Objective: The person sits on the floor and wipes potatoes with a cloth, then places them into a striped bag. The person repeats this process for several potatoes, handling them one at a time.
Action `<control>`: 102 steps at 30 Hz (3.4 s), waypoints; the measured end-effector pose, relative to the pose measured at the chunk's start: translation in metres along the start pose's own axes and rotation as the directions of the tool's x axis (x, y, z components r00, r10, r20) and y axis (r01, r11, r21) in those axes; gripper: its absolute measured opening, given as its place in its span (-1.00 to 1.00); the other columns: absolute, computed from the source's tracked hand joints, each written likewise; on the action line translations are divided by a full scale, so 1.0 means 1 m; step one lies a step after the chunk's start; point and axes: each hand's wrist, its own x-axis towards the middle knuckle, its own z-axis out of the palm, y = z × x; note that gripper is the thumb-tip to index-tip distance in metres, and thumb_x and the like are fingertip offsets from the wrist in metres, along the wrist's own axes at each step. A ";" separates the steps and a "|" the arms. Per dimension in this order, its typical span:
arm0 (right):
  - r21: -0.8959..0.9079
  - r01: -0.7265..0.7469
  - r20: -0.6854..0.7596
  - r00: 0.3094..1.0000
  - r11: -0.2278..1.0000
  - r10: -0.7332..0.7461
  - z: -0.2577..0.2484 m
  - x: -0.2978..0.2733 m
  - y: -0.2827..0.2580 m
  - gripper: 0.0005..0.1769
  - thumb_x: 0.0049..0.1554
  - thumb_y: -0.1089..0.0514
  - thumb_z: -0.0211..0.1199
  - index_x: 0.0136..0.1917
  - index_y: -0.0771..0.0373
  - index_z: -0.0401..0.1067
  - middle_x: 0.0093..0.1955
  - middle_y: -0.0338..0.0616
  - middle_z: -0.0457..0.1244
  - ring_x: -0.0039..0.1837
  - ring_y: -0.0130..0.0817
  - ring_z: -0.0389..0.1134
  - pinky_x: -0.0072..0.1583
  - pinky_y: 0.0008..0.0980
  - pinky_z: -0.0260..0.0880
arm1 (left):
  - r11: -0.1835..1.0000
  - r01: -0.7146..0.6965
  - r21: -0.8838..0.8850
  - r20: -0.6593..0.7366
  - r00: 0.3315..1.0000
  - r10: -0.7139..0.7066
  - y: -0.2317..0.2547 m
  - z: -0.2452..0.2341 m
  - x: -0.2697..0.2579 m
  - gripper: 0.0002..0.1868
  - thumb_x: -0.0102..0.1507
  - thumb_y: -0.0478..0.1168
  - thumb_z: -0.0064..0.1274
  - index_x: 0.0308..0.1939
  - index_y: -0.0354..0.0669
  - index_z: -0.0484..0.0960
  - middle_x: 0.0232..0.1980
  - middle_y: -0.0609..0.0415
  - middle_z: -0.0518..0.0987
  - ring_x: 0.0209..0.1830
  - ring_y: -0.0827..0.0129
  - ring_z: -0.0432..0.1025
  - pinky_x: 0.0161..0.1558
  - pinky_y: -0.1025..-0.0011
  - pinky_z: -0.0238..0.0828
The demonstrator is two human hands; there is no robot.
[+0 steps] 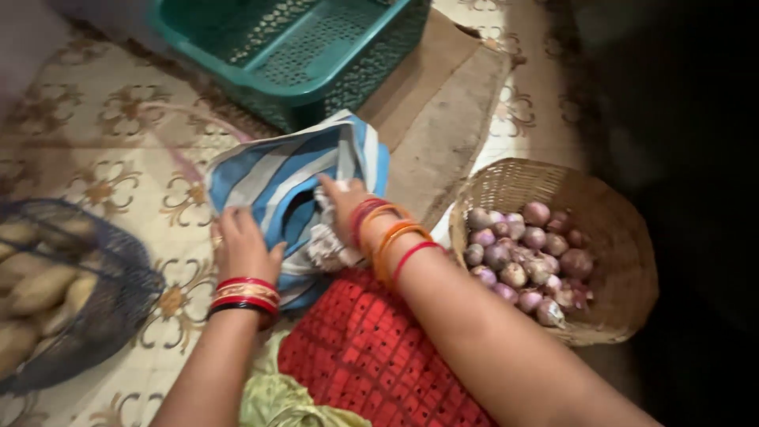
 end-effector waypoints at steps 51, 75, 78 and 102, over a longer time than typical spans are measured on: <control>-0.173 -0.233 0.088 0.964 0.957 0.250 -0.040 -0.022 -0.028 -0.55 0.15 0.11 0.30 0.32 -0.10 0.47 0.47 0.01 0.16 0.47 0.05 0.24 0.47 0.29 -0.02 | 0.959 -0.022 0.283 -0.284 0.953 0.105 0.014 -0.017 0.026 -0.40 0.08 -0.18 0.32 0.17 -0.16 0.45 0.23 -0.17 0.38 0.17 -0.06 0.42 0.18 0.04 0.32; -0.603 0.328 0.514 0.857 0.727 0.040 0.049 0.060 0.012 -0.46 -0.03 0.03 0.50 0.23 0.17 0.56 0.33 -0.02 0.34 0.35 -0.04 0.38 0.22 -0.10 0.48 | 0.787 -0.516 0.339 0.659 0.727 0.193 0.019 0.031 0.022 -0.40 0.14 -0.08 0.23 0.27 0.41 0.48 0.25 0.35 0.46 0.40 0.39 0.23 0.30 -0.29 0.00; -0.543 0.261 0.459 0.888 0.799 0.022 0.024 0.037 0.002 -0.47 -0.03 0.06 0.50 0.22 0.19 0.57 0.32 0.05 0.34 0.35 -0.02 0.37 0.22 -0.07 0.47 | 0.785 -0.499 0.366 0.636 0.750 0.181 0.013 0.036 0.018 -0.55 0.20 -0.15 0.13 0.17 0.33 0.56 0.26 0.37 0.47 0.43 0.43 0.25 0.31 -0.22 0.08; -0.420 0.224 0.365 0.929 0.880 -0.062 0.040 0.045 0.005 -0.53 0.04 0.14 0.33 0.25 0.11 0.52 0.31 0.07 0.32 0.36 0.05 0.34 0.29 -0.05 0.39 | 0.849 -0.197 0.490 0.453 0.890 -0.054 -0.030 0.052 0.012 -0.34 0.05 -0.03 0.36 0.23 0.04 0.54 0.28 0.13 0.52 0.40 0.22 0.27 0.24 -0.03 0.29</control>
